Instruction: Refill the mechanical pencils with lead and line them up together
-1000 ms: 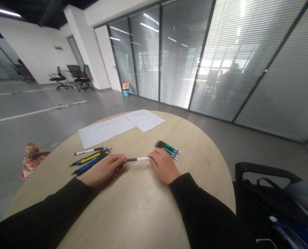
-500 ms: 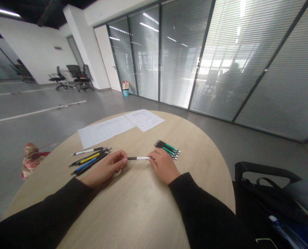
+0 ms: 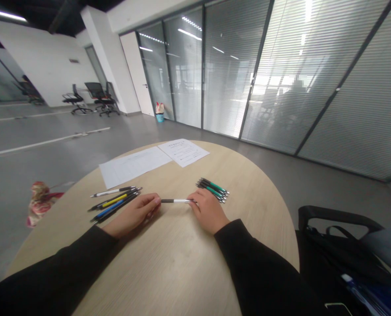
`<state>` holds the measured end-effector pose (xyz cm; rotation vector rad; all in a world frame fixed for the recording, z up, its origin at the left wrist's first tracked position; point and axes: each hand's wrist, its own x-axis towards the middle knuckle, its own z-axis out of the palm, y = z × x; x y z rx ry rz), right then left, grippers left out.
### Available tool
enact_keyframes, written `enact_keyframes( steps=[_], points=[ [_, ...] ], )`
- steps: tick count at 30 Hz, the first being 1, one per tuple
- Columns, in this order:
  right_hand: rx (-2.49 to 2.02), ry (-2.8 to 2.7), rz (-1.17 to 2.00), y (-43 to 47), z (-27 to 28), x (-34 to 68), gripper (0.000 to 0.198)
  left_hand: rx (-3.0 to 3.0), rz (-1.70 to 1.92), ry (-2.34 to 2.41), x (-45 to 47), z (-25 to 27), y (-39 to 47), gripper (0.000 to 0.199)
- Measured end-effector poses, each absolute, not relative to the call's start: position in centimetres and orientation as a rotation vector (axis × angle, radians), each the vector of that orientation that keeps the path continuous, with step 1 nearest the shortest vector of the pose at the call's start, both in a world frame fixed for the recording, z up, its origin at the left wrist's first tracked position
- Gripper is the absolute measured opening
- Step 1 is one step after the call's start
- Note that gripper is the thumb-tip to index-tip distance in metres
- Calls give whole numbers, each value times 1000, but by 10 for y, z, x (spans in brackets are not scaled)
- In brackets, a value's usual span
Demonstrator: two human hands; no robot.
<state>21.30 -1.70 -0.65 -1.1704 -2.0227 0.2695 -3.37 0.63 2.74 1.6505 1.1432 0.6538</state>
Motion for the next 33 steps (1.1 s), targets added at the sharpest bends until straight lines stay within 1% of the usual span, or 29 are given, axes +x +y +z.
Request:
enact_keyframes(
  steps=[6, 11, 14, 16, 19, 23, 26, 29, 33],
  points=[
    [-1157, -2051, 305, -17, -7, 213, 14, 1606, 736, 1130, -34, 23, 9, 42],
    [-1213, -2116, 366, -22, -6, 205, 12, 1571, 911, 1086, -34, 16, 13, 35],
    [-1225, -2149, 404, -31, -3, 194, 24, 1596, 930, 1062, -30, 18, 9, 32],
    [-1181, -2215, 399, -38, 0, 186, 28, 1612, 900, 1079, -25, 21, 3, 34],
    [-1095, -2317, 322, -46, 2, 175, 30, 1632, 902, 1066, -19, 24, -4, 36],
    [-1060, -2450, 167, -51, 2, 168, 19, 1633, 971, 1037, -18, 26, -5, 36],
    [-1009, -2483, 92, -52, 2, 164, 20, 1654, 1001, 1043, -19, 26, -5, 36],
    [-978, -2502, 34, -54, 1, 162, 21, 1675, 968, 1011, -21, 25, -6, 35],
    [-983, -2528, -44, -55, -1, 160, 13, 1740, 905, 941, -22, 23, -7, 31]
  ],
)
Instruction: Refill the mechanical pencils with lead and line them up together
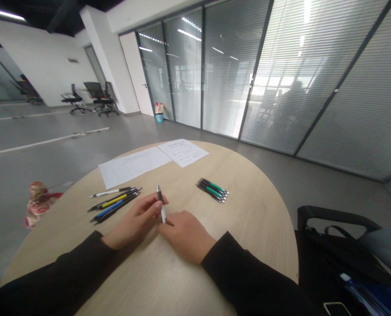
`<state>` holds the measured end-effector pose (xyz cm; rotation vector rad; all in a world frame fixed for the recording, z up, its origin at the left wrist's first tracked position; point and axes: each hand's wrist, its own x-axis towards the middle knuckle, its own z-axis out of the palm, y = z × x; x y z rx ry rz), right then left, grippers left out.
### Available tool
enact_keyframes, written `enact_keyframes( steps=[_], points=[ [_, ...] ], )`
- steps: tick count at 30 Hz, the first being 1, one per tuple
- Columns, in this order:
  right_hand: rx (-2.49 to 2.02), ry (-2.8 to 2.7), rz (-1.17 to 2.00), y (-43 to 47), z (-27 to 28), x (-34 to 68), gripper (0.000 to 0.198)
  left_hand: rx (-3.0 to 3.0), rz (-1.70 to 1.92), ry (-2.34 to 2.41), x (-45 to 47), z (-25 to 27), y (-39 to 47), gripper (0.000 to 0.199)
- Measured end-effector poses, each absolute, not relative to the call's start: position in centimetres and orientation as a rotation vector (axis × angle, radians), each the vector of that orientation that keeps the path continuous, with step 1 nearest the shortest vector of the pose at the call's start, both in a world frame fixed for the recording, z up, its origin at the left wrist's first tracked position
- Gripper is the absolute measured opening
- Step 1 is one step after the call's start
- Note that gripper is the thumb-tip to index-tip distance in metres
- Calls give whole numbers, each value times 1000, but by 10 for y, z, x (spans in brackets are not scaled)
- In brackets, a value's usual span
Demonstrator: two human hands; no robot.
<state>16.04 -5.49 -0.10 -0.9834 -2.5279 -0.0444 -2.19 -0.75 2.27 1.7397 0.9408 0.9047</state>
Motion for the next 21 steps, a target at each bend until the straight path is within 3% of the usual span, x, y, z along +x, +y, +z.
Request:
enact_keyframes(
  steps=[21],
  points=[
    [-1025, -2536, -39, -52, -9, 163, 10, 1812, 826, 910, -20, 24, -9, 30]
  ],
)
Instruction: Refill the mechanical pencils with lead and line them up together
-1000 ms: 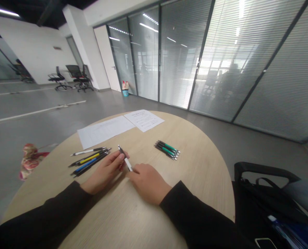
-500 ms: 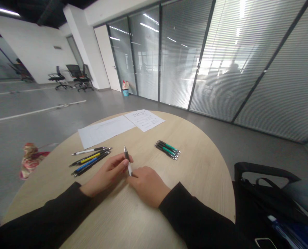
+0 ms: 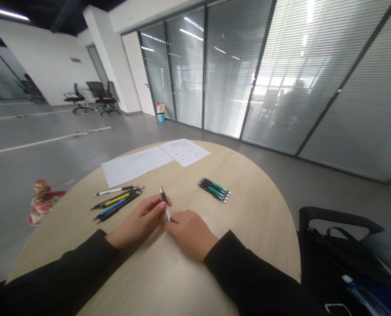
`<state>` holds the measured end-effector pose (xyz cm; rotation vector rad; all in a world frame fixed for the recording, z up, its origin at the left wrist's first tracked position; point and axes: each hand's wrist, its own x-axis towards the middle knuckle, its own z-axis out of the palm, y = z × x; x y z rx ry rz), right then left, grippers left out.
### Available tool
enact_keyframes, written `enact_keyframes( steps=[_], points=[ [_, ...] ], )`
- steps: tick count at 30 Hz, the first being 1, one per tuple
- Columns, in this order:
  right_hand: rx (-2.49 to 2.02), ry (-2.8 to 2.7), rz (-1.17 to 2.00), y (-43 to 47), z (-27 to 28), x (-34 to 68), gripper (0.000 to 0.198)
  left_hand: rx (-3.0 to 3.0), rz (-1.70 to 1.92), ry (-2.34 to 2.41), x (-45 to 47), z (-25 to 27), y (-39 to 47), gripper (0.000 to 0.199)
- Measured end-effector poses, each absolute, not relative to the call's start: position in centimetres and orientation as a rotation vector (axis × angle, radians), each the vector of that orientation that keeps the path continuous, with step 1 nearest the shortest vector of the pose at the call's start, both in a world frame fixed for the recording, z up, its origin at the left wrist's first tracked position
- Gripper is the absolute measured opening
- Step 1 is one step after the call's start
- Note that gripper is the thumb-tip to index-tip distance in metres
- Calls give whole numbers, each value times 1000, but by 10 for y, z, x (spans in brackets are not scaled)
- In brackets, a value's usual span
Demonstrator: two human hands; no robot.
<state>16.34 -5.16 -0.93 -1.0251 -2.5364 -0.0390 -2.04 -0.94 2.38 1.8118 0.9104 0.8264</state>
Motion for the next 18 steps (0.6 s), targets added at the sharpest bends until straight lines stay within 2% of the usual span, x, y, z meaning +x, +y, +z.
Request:
enact_keyframes(
  steps=[18],
  points=[
    [-1020, -2575, 18, -54, -4, 162, 14, 1783, 794, 905, -23, 14, -3, 30]
  ],
)
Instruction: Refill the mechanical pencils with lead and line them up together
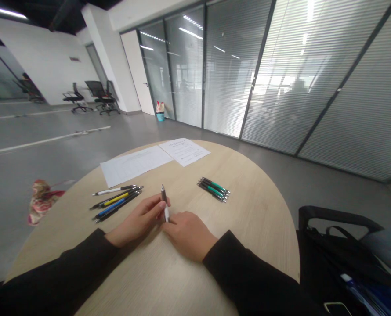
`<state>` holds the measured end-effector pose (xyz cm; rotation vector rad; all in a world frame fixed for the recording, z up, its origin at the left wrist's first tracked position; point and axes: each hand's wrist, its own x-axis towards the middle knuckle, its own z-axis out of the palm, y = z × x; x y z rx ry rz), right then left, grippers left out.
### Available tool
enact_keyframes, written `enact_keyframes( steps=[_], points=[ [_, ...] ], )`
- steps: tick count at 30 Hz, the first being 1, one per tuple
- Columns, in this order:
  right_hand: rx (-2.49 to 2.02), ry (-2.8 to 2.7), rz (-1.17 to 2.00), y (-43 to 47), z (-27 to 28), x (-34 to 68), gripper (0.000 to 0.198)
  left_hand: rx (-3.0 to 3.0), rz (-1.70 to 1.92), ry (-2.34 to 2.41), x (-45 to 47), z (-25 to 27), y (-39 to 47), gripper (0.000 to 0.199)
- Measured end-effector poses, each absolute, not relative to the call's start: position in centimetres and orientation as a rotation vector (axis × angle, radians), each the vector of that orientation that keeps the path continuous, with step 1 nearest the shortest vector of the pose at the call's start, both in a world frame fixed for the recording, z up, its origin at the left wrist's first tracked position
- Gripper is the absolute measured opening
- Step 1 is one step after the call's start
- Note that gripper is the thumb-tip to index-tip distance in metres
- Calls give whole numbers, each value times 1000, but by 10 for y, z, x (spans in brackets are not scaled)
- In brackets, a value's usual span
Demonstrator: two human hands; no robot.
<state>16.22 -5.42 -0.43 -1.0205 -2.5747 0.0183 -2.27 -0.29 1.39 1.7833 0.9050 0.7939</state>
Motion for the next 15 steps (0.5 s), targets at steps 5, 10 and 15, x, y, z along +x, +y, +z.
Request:
enact_keyframes(
  steps=[5, 10, 15],
  points=[
    [-1035, -2575, 6, -53, -8, 163, 13, 1778, 802, 918, -22, 16, -4, 30],
    [-1026, -2558, 37, -54, -5, 163, 13, 1783, 843, 942, -21, 18, -5, 32],
    [-1019, -2541, 45, -53, -6, 164, 15, 1801, 854, 978, -21, 20, -5, 33]
  ],
)
